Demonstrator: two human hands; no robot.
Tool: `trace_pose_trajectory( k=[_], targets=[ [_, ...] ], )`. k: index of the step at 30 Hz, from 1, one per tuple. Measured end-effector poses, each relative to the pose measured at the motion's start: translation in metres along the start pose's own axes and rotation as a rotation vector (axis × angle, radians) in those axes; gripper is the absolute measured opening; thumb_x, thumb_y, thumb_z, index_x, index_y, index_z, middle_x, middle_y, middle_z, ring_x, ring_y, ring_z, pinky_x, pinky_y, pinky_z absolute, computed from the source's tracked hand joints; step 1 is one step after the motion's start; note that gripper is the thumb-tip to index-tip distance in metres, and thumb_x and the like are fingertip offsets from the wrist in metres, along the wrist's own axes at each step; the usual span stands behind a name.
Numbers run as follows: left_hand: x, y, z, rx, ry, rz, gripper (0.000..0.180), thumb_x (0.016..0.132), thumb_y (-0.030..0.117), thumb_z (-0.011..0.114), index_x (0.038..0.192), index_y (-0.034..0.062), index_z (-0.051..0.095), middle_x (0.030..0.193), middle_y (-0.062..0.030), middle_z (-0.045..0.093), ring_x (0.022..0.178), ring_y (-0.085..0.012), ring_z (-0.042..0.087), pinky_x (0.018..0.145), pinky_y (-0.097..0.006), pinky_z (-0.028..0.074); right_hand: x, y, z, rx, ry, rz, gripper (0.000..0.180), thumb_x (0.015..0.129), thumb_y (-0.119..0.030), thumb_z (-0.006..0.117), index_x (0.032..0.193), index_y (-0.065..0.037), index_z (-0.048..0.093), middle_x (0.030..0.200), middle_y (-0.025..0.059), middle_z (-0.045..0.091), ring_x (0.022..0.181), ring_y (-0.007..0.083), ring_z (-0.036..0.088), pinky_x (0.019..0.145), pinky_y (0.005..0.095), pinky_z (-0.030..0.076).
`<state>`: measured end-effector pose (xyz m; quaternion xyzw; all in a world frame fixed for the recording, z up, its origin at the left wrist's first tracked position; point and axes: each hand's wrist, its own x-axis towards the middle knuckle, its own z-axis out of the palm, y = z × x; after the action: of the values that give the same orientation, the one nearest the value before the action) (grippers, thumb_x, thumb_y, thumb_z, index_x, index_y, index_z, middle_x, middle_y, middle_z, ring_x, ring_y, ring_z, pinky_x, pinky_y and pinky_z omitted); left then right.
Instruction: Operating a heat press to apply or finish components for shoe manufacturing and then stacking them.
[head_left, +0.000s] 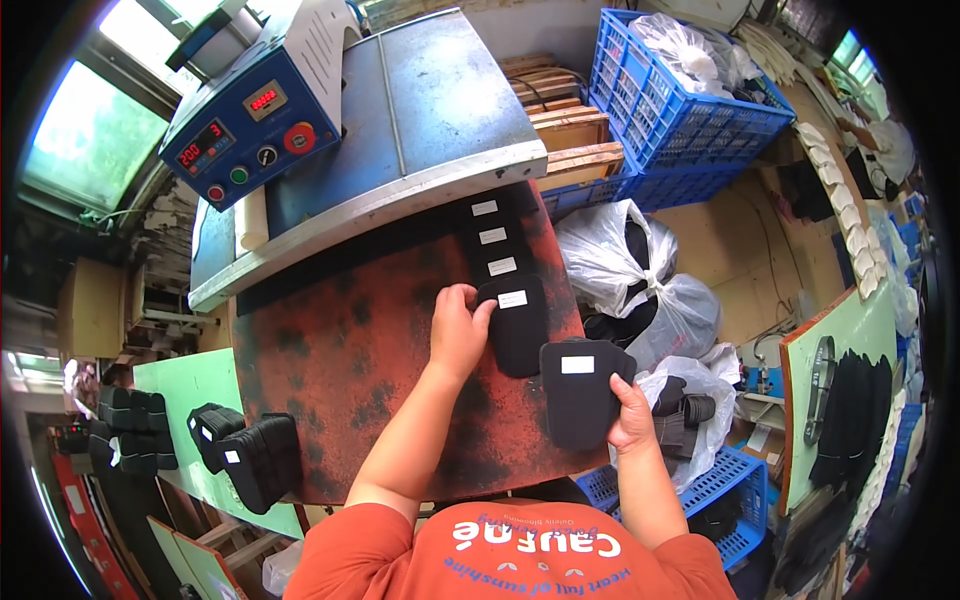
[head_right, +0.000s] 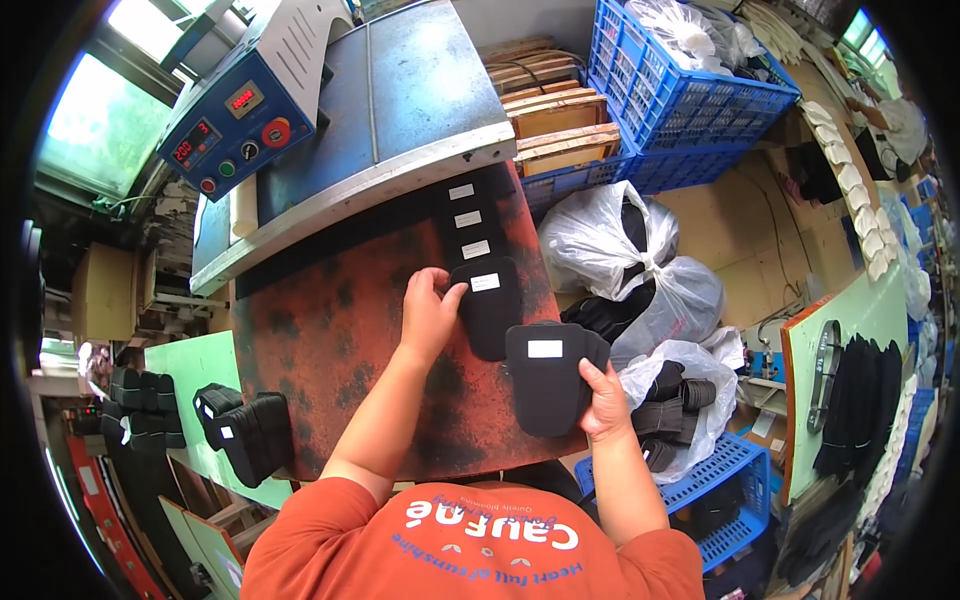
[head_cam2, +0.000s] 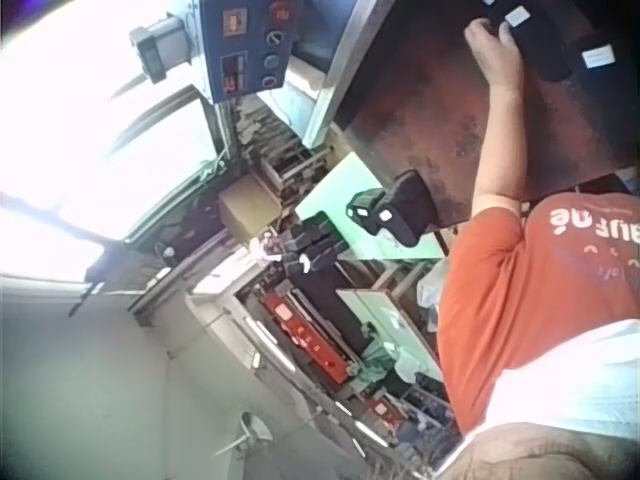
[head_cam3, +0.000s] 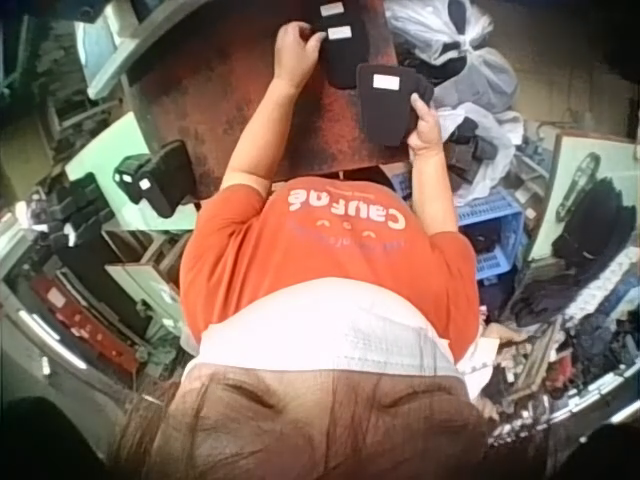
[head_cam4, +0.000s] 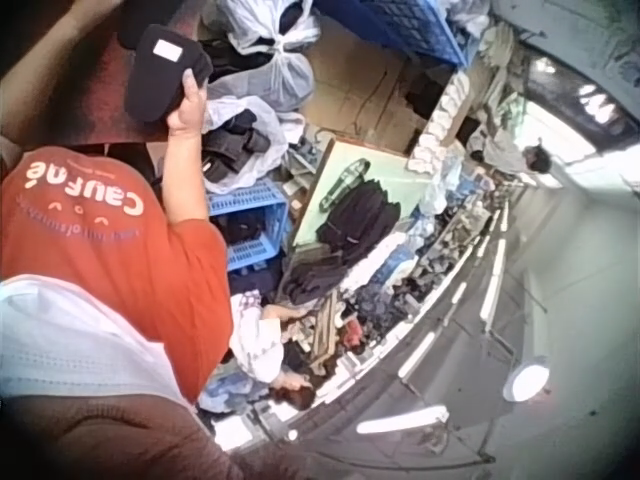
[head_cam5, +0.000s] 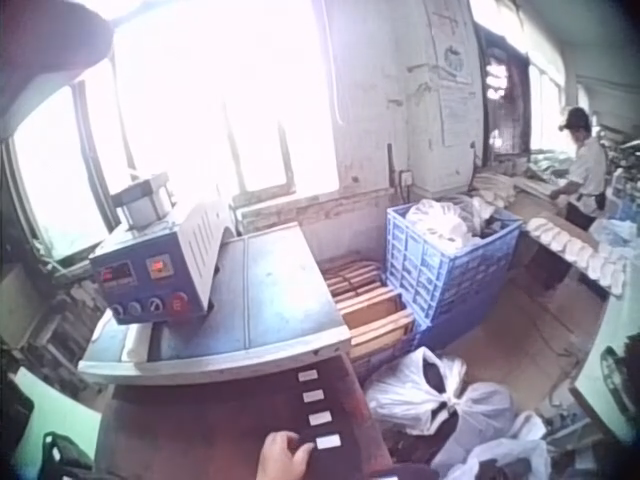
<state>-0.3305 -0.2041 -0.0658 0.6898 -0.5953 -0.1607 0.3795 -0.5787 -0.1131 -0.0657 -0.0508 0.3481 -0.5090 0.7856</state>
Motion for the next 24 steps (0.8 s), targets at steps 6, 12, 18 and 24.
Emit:
trace_pose_trajectory(
  k=[6, 12, 18, 24],
  targets=[
    [-0.051, 0.027, -0.012, -0.628, -0.523, -0.329, 0.016, 0.082, 0.004, 0.063, 0.097, 0.0019, 0.058, 0.081, -0.0001, 0.061, 0.072, -0.0059, 0.056, 0.064, -0.021, 0.047, 0.007, 0.01, 0.004, -0.02, 0.028, -0.078, 0.037, 0.086, -0.012, 0.059, 0.121, -0.006, 0.049, 0.114, 0.0096, 0.058, 0.107, 0.0243, 0.055, 0.091, 0.0399, 0.046],
    [-0.029, 0.001, -0.005, -0.538, -0.315, -0.361, 0.018, 0.082, 0.005, 0.064, 0.099, -0.0001, 0.061, 0.084, -0.0025, 0.061, 0.069, -0.0062, 0.054, 0.06, -0.021, 0.046, -0.008, -0.027, -0.015, 0.225, -0.043, 0.033, 0.041, 0.087, -0.016, 0.055, 0.124, 0.0, 0.047, 0.121, 0.0144, 0.054, 0.111, 0.0292, 0.054, 0.095, 0.0435, 0.043],
    [-0.064, 0.028, -0.016, -0.634, -0.45, -0.16, 0.027, 0.079, 0.003, 0.067, 0.105, 0.0003, 0.059, 0.094, -0.003, 0.059, 0.079, -0.0068, 0.054, 0.068, -0.022, 0.046, -0.01, 0.001, -0.008, -0.077, 0.076, -0.061, 0.038, 0.085, -0.006, 0.059, 0.121, -0.006, 0.048, 0.112, 0.0092, 0.058, 0.104, 0.0234, 0.057, 0.09, 0.0384, 0.047],
    [-0.074, 0.017, -0.016, -0.708, -0.419, -0.497, 0.019, 0.083, 0.003, 0.062, 0.101, -0.0006, 0.06, 0.085, -0.0024, 0.064, 0.073, -0.0064, 0.058, 0.061, -0.021, 0.048, -0.018, -0.013, -0.027, 0.162, -0.048, -0.021, 0.052, 0.087, -0.032, 0.053, 0.128, -0.001, 0.044, 0.128, 0.0142, 0.05, 0.117, 0.031, 0.048, 0.102, 0.0446, 0.035]
  ],
)
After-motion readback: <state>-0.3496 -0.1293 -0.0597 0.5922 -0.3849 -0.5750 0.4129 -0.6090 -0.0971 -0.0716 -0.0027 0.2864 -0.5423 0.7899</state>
